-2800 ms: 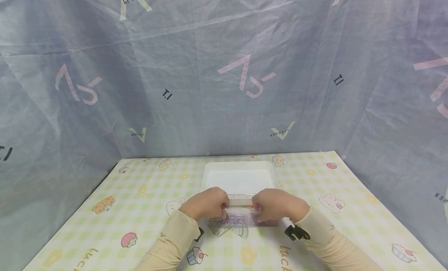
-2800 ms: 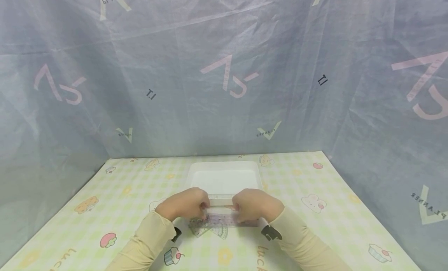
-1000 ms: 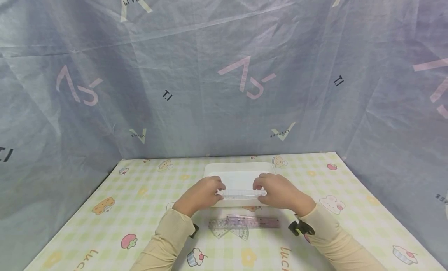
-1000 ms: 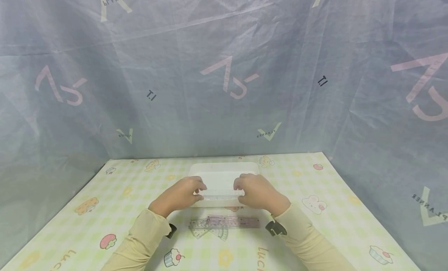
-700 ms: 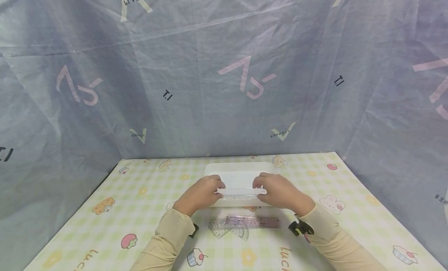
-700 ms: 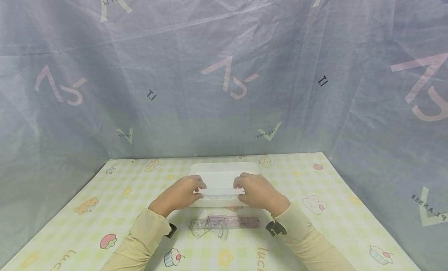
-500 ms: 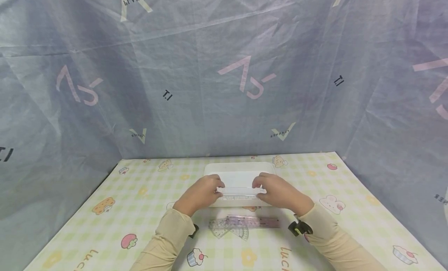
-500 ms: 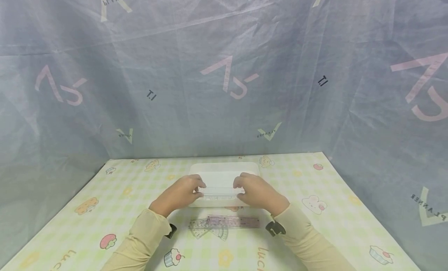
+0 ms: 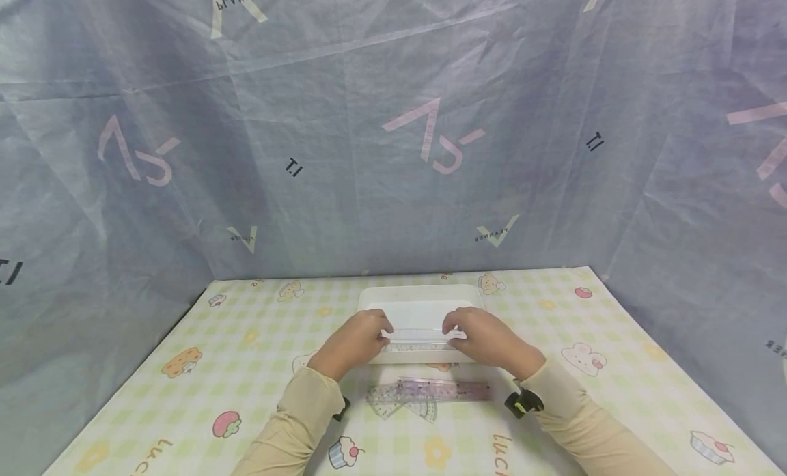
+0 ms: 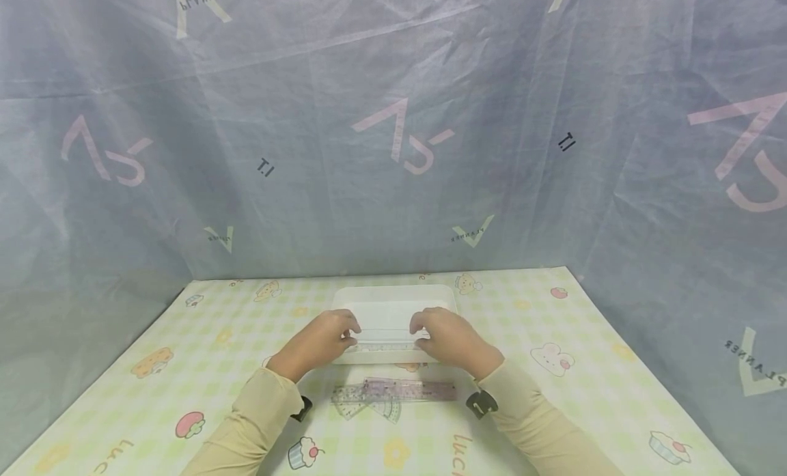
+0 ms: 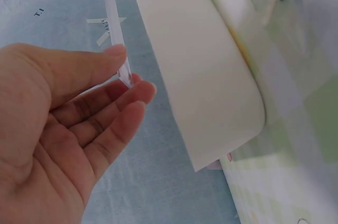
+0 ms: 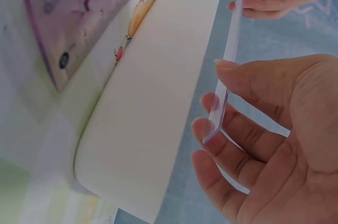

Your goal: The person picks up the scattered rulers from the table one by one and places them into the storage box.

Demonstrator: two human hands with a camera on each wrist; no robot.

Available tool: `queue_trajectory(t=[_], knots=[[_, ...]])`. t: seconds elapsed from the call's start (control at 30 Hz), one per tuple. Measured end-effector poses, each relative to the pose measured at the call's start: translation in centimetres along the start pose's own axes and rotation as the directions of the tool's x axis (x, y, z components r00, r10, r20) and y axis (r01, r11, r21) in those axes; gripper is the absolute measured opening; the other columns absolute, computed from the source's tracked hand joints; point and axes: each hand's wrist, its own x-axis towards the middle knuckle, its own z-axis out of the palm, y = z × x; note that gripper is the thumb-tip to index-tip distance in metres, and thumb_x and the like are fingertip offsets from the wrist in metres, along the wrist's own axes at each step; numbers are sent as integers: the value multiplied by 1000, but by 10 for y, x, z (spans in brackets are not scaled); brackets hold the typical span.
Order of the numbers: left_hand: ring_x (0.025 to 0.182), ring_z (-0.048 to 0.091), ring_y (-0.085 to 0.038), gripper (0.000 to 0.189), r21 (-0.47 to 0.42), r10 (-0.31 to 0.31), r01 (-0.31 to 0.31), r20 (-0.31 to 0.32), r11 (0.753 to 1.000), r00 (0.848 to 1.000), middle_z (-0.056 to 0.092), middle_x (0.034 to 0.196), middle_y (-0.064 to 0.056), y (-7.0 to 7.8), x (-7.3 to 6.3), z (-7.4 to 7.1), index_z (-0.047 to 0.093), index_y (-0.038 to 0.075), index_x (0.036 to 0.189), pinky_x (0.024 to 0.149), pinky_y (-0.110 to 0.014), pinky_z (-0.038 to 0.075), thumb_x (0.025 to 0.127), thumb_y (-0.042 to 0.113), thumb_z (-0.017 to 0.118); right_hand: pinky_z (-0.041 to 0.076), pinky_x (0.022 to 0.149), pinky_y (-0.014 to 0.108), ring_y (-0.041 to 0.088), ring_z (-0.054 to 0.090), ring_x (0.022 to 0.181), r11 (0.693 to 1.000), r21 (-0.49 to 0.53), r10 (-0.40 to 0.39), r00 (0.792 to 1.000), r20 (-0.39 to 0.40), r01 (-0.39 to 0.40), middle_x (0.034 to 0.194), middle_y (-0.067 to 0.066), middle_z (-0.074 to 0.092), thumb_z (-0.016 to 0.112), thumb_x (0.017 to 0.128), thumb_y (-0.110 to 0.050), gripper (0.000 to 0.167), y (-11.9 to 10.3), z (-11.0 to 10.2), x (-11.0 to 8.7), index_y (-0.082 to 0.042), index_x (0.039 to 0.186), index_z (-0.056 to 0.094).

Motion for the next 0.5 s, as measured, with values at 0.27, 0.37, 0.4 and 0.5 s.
queue_trajectory(t=[0.27, 0.37, 0.4, 0.5], knots=[[92, 67, -23, 14, 1, -9, 9, 6, 1000, 1000, 69, 99, -7, -2, 1, 4, 74, 0, 102, 79, -32, 56, 88, 1, 71, 54, 83, 40, 21, 65, 92, 999, 47, 14, 1000, -23, -13, 92, -1, 68, 76, 83, -4, 13, 4, 7, 0, -9, 93, 69], [92, 67, -22, 13, 18, -9, 8, 14, 1000, 1000, 69, 98, -6, -3, 2, 6, 74, 1, 101, 79, -31, 56, 89, 2, 71, 54, 82, 39, 20, 65, 90, 998, 55, 24, 999, -29, -22, 91, -1, 67, 76, 83, -2, 13, 5, 9, 0, -9, 91, 69], [92, 67, -22, 13, 23, -10, 10, 17, 1000, 1000, 69, 98, -6, -4, 2, 7, 75, 1, 101, 80, -31, 56, 89, 2, 71, 54, 81, 39, 20, 65, 90, 998, 52, 25, 999, -30, -23, 90, -2, 67, 76, 83, -2, 13, 5, 9, 0, -9, 91, 69], [92, 67, -22, 13, 32, -8, 8, 20, 999, 1000, 69, 97, -5, -4, 2, 8, 75, 1, 100, 80, -30, 56, 88, 1, 72, 54, 82, 39, 19, 64, 89, 998, 54, 35, 999, -29, -33, 88, -3, 66, 76, 82, -2, 13, 5, 11, 0, -10, 89, 68]])
